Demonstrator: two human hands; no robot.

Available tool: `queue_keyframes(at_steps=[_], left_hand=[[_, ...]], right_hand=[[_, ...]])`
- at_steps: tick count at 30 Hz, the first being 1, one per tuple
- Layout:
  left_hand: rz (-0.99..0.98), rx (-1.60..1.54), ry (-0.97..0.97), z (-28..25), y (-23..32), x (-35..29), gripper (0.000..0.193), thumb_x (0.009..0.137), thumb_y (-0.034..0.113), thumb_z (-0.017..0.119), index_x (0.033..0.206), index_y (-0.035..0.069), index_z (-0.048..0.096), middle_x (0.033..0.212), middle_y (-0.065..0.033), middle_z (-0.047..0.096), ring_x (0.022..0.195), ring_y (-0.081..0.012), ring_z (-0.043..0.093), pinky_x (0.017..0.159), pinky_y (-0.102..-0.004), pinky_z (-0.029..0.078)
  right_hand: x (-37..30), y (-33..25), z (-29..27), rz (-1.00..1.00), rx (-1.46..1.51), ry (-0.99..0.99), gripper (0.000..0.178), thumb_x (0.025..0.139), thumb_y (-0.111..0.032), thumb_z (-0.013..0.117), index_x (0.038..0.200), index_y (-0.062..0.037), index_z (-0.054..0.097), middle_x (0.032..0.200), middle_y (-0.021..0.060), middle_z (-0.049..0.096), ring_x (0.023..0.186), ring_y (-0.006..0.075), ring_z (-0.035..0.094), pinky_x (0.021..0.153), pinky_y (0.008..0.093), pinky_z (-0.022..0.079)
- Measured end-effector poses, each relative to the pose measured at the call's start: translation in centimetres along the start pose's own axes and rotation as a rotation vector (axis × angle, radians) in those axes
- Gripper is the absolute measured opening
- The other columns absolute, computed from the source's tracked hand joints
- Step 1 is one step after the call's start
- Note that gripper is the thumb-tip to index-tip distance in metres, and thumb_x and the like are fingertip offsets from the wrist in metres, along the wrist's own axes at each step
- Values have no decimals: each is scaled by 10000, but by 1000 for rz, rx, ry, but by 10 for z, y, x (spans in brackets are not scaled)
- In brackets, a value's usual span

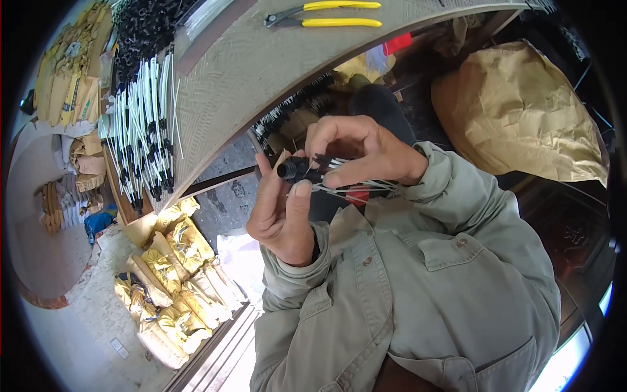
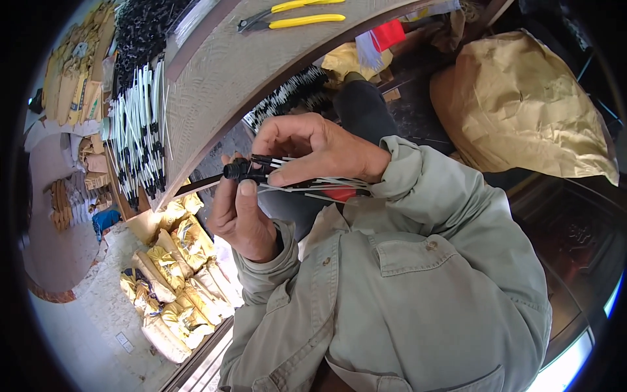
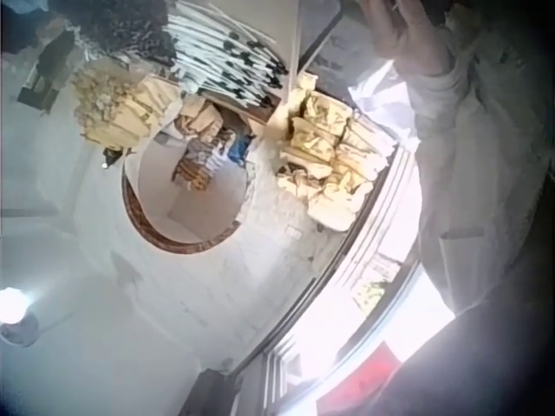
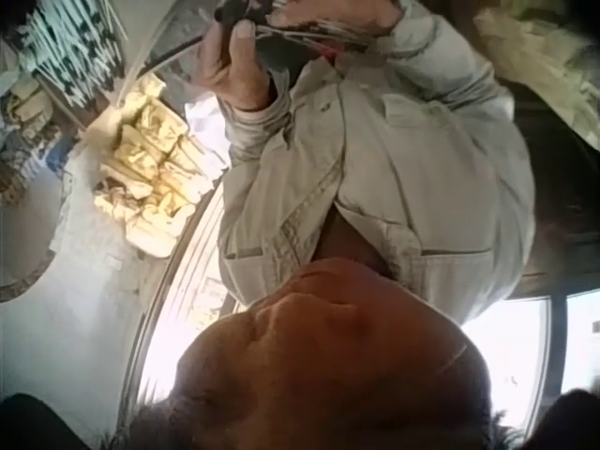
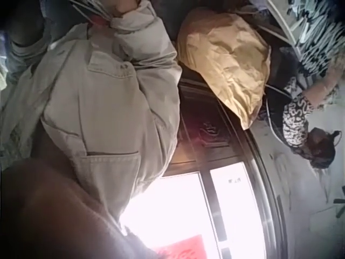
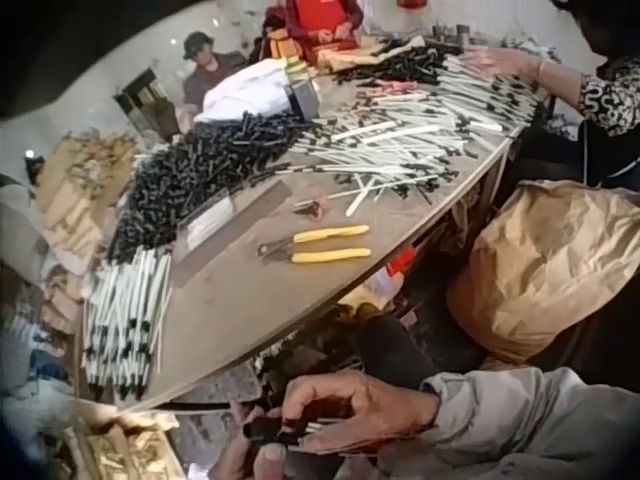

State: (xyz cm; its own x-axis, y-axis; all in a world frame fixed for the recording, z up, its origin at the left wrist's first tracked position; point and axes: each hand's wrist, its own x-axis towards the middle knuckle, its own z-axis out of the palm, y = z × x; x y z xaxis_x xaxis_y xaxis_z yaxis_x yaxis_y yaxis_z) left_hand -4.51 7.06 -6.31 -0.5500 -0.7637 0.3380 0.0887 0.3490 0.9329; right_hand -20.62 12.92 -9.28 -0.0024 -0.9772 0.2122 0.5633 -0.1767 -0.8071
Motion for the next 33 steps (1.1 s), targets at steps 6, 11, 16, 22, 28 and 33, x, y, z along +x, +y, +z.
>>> queue_keyframes(at_steps=[6, 11, 16, 22, 28, 33], left_hand=[[-43, -37, 32, 1, 4, -4, 335, 813, -16, 559, 1128, -123, 513, 1026, -168, 610, 1005, -211, 584, 1098, -444, 143], [-142, -160, 95, 8, 3, -8, 344, 829, 31, 562, 1136, -117, 512, 1091, -167, 582, 1021, -197, 556, 1095, -412, 167], [-165, -164, 158, 1, 1, -12, 372, 820, 98, 583, 1117, -117, 520, 1003, -165, 615, 957, -194, 571, 1092, -413, 182], [-132, -244, 187, 4, -8, -9, 396, 806, 150, 607, 1088, -119, 537, 959, -207, 635, 956, -247, 604, 1100, -443, 144], [-153, -324, 264, 5, -9, -10, 382, 822, 127, 599, 1099, -125, 527, 976, -222, 616, 937, -274, 605, 1042, -420, 300], [-129, -280, 244, 3, -11, -11, 366, 829, 111, 591, 1094, -133, 522, 987, -230, 605, 931, -298, 601, 935, -415, 422]], right_hand=[[0, -1, 9, -5, -6, -20, 217, 767, -20, 632, 948, -19, 513, 925, 31, 490, 935, 127, 497, 973, 316, 344], [-2, 1, 12, -27, -113, 7, 258, 779, -37, 637, 1003, -23, 509, 950, 23, 493, 917, 109, 503, 896, 285, 384], [-12, 9, 34, -118, -301, 158, 385, 776, -64, 672, 1101, -20, 470, 1017, 34, 499, 924, 111, 505, 823, 275, 419], [-29, 26, 35, -388, -727, 319, 458, 694, -110, 755, 1079, 4, 535, 1002, 107, 555, 858, 207, 563, 748, 289, 447], [-28, 27, 41, -515, -970, 418, 416, 684, -84, 737, 1068, -3, 600, 891, 117, 618, 790, 242, 594, 675, 311, 474], [-27, 34, 32, -513, -902, 413, 347, 701, -46, 713, 1035, -6, 623, 886, 124, 618, 763, 239, 606, 644, 308, 479]])
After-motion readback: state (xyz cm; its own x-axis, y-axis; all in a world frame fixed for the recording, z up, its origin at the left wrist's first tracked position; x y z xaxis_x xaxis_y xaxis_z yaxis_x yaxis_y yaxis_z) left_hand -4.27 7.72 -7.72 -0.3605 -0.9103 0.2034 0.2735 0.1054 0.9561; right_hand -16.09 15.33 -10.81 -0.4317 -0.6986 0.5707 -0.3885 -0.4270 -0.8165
